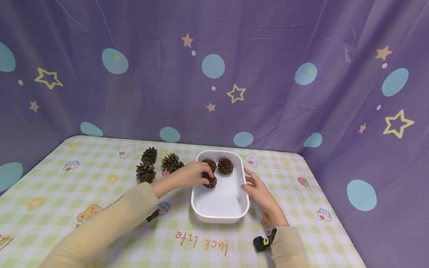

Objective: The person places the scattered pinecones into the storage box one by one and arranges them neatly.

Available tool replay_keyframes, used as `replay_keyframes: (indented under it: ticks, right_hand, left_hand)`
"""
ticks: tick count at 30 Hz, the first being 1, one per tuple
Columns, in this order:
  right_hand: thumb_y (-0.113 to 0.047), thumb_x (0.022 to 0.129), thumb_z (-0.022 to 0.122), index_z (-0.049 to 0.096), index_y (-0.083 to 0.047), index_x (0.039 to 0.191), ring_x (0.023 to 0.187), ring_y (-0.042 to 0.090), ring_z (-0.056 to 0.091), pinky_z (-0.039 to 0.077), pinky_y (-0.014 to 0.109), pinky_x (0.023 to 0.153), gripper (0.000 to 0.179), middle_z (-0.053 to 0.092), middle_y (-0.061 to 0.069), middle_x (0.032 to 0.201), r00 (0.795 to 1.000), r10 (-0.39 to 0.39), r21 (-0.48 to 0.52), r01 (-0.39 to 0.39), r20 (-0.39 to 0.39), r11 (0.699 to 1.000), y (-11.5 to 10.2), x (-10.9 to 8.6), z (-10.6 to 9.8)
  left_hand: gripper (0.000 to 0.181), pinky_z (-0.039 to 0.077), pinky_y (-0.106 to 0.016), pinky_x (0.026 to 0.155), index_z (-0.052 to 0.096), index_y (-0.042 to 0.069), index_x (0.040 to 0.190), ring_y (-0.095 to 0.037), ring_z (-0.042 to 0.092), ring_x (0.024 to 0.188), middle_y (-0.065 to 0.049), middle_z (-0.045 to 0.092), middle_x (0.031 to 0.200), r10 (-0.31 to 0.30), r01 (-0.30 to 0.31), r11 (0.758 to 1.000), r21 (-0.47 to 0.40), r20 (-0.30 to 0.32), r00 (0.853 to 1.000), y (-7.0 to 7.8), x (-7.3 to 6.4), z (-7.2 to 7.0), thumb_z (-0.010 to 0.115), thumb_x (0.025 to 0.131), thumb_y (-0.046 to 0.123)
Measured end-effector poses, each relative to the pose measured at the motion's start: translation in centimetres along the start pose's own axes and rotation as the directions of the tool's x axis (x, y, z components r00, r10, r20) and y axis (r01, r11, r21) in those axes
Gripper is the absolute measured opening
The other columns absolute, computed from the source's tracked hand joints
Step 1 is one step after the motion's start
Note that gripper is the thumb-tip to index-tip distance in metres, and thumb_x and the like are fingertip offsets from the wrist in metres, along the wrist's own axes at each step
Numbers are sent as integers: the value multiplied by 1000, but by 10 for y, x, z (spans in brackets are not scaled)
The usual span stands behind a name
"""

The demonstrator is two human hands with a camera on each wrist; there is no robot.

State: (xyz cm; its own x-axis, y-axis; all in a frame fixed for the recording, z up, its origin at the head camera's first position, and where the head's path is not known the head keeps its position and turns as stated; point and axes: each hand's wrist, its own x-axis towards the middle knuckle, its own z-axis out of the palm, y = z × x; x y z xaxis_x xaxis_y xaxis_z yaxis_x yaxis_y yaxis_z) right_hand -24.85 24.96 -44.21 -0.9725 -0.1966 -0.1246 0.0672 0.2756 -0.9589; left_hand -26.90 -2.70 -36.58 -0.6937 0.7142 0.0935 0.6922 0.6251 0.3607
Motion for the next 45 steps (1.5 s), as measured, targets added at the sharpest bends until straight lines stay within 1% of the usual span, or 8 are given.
replay_keyframes:
  ticks: [4,11,17,25,30,35,40,45]
  right_hand:
    - [-21,85,57,26,-35,141,113,26,51,52,37,82,66,44,9,133,1000,-2,1,2,2,1000,0,0,0]
    - [-21,86,57,27,-35,141,113,27,51,52,38,82,64,44,9,133,1000,0,3,0,-2,1000,-1,0,1]
    - [-19,85,57,27,-34,141,113,26,51,51,37,82,65,44,10,133,1000,0,2,0,-5,1000,-1,0,2]
    - [-20,85,58,27,-34,141,112,26,52,51,36,82,66,44,10,133,1000,-2,-2,2,-4,1000,-2,-2,3]
    - [-21,85,58,27,-34,142,113,27,51,51,37,82,66,43,11,134,1000,0,1,0,1,1000,-2,-2,3]
    - [-24,84,58,27,-36,141,114,26,51,51,37,83,66,43,10,134,1000,3,9,-4,4,1000,-2,-2,1]
    - [-24,83,58,27,-36,141,114,26,50,51,37,83,67,43,10,134,1000,8,12,-8,7,1000,-1,-2,0]
    - [-24,82,59,27,-35,141,114,27,50,51,37,84,68,43,10,134,1000,8,15,-8,5,1000,0,-1,0]
  left_hand:
    - [17,49,-27,84,66,14,100,-15,58,96,0,63,104,-7,7,1000,18,9,1000,-3,2,-1,66,83,18]
    - [17,48,-27,88,65,13,99,-16,58,100,-1,62,106,-13,13,998,62,-5,1000,-7,2,-1,66,83,12]
    - [20,47,-27,89,65,12,102,-16,57,102,-2,62,108,-2,2,997,81,-1,1000,-10,1,2,66,82,9]
    - [20,49,-28,86,65,12,101,-17,58,99,-3,61,107,7,-3,994,108,-37,999,-10,-3,3,68,81,12]
    - [20,49,-28,86,65,12,102,-17,58,98,-3,60,108,-3,7,995,103,-32,999,-8,-6,-1,67,82,14]
    - [20,49,-27,85,65,13,101,-16,58,97,-1,60,107,3,0,995,102,-30,1000,-5,-8,-3,68,82,15]
    - [20,49,-28,86,65,12,101,-16,58,97,-3,60,107,24,-19,995,102,-52,998,-3,-12,-7,67,82,15]
    - [21,50,-28,83,66,10,102,-16,59,93,-4,62,104,32,-22,993,113,-82,996,-4,-19,-15,66,81,13]
